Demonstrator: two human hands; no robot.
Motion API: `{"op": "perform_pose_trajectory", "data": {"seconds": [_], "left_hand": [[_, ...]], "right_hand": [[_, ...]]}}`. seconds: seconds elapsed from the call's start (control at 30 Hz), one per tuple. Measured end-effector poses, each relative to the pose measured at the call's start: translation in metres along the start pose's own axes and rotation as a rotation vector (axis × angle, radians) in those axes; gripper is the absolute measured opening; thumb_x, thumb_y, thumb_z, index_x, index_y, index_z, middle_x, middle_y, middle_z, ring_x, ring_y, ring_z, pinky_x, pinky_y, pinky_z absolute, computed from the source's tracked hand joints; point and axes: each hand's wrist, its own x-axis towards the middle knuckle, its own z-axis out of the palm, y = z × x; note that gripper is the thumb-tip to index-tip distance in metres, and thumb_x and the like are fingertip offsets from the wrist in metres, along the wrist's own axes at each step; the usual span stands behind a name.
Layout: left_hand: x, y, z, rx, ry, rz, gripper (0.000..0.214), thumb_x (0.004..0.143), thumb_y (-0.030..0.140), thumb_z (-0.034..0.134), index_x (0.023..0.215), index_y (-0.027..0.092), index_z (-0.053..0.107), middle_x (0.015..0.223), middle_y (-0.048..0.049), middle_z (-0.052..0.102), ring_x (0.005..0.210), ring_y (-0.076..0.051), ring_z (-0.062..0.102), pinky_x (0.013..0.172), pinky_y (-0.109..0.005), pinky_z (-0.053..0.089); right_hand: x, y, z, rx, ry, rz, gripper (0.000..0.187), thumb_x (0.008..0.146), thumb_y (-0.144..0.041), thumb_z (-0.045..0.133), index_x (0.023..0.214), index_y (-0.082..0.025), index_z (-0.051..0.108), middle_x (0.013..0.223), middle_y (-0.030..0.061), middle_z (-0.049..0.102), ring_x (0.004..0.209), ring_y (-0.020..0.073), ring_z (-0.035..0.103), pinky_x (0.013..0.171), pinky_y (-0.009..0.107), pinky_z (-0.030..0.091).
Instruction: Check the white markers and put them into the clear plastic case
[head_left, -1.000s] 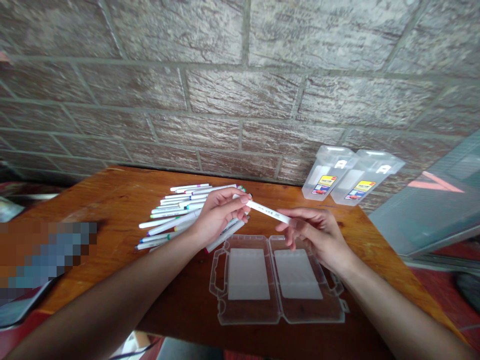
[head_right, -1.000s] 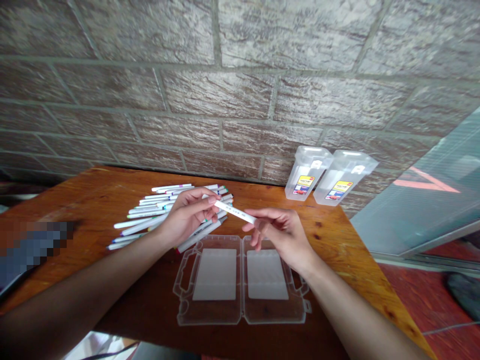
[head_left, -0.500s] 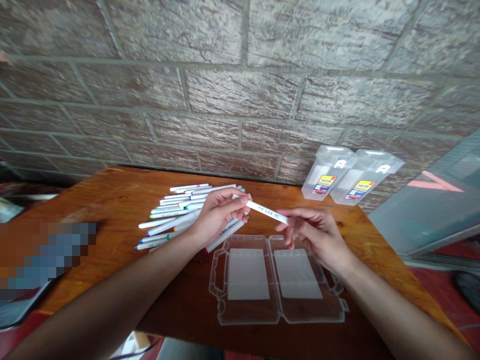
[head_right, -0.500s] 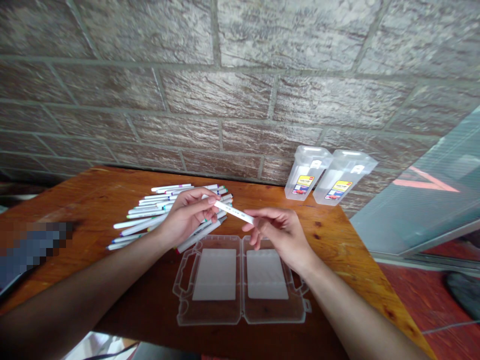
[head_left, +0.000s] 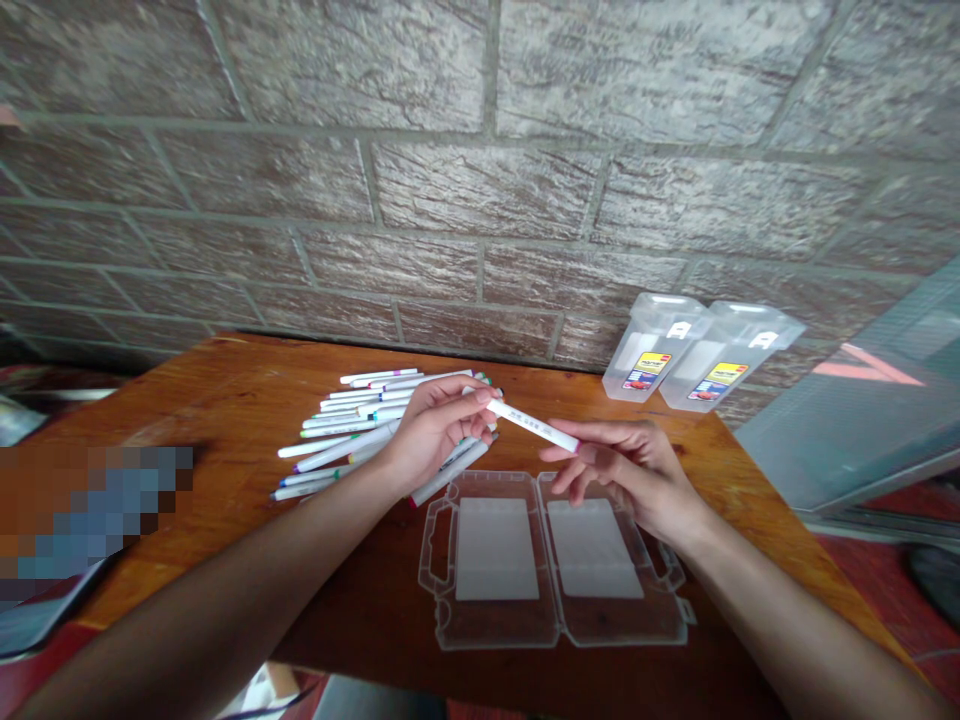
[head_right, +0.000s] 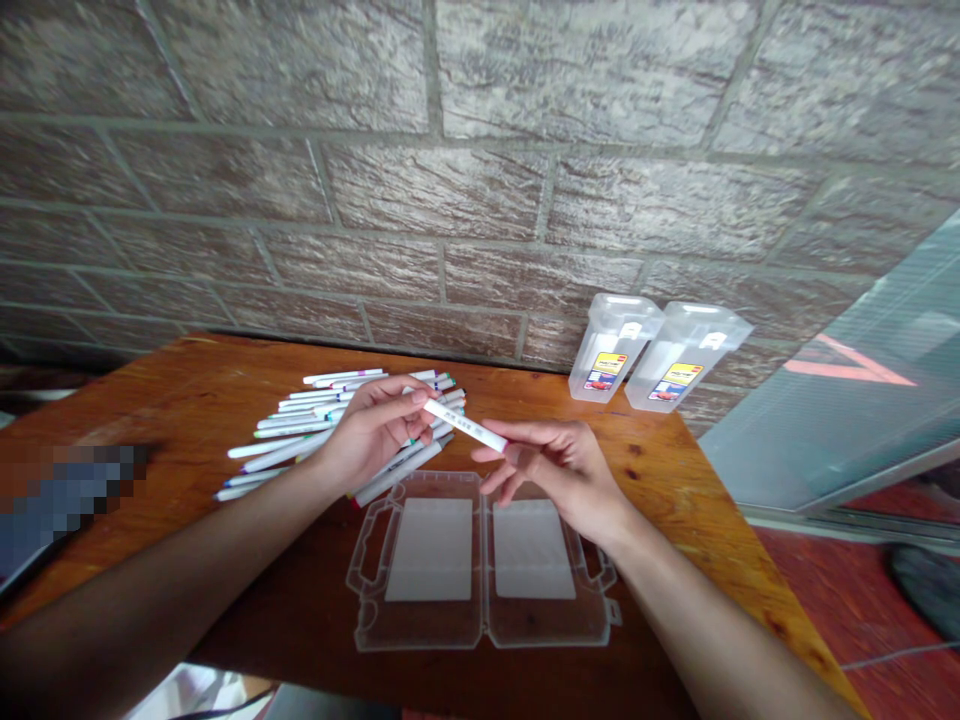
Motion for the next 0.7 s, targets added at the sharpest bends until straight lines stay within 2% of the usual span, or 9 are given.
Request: {"op": "perform_pose_trajectory", "data": {"seconds": [0.2, 0.4, 0.57, 0.7], "left_hand": [[0.0002, 0.0005, 0.0005, -0.012, 0.009, -0.01, 0.016, 0.076, 0.025, 0.087, 0.082, 0.013, 0.078, 0.069, -0.0028, 0.07, 0.057, -0.01, 0.062, 0.055, -0.022, 0.056], [0.0007, -0.0014, -0.0025, -0.015, -0.007, -0.007, 0.015, 0.078, 0.024, 0.085, 0.084, 0.013, 0.078, 0.068, -0.0028, 0.07, 0.057, -0.01, 0.062, 0.055, -0.022, 0.056], [0.0006, -0.0037, -0.0036, 0.037, -0.01, -0.005, 0.017, 0.079, 0.027, 0.085, 0.086, 0.013, 0.078, 0.074, -0.0045, 0.072, 0.06, -0.011, 0.063, 0.057, -0.023, 0.056], [-0.0004, -0.0042, -0.0023, 0.089, -0.026, 0.004, 0.019, 0.079, 0.029, 0.085, 0.089, 0.014, 0.079, 0.073, -0.0045, 0.072, 0.059, -0.01, 0.061, 0.057, -0.023, 0.055]], "right_hand": [[-0.0004, -0.0021, 0.0002, 0.013, -0.005, 0.013, 0.032, 0.086, -0.036, 0.082, 0.116, -0.023, 0.081, 0.103, 0.0153, 0.082, 0.076, 0.0259, 0.082, 0.058, 0.033, 0.067], [-0.0003, -0.0016, -0.0004, 0.024, -0.015, -0.002, 0.033, 0.089, -0.035, 0.079, 0.12, -0.024, 0.079, 0.104, 0.0147, 0.082, 0.078, 0.0249, 0.082, 0.062, 0.033, 0.067], [0.0039, 0.0009, 0.0025, -0.108, 0.098, -0.087, 0.026, 0.083, -0.028, 0.085, 0.109, -0.023, 0.083, 0.088, 0.0087, 0.084, 0.064, 0.0168, 0.077, 0.057, 0.027, 0.064], [0.0067, 0.0029, 0.0022, -0.176, 0.186, -0.107, 0.019, 0.086, -0.029, 0.083, 0.102, -0.02, 0.083, 0.085, 0.0081, 0.083, 0.063, 0.0161, 0.075, 0.055, 0.027, 0.064]]}}
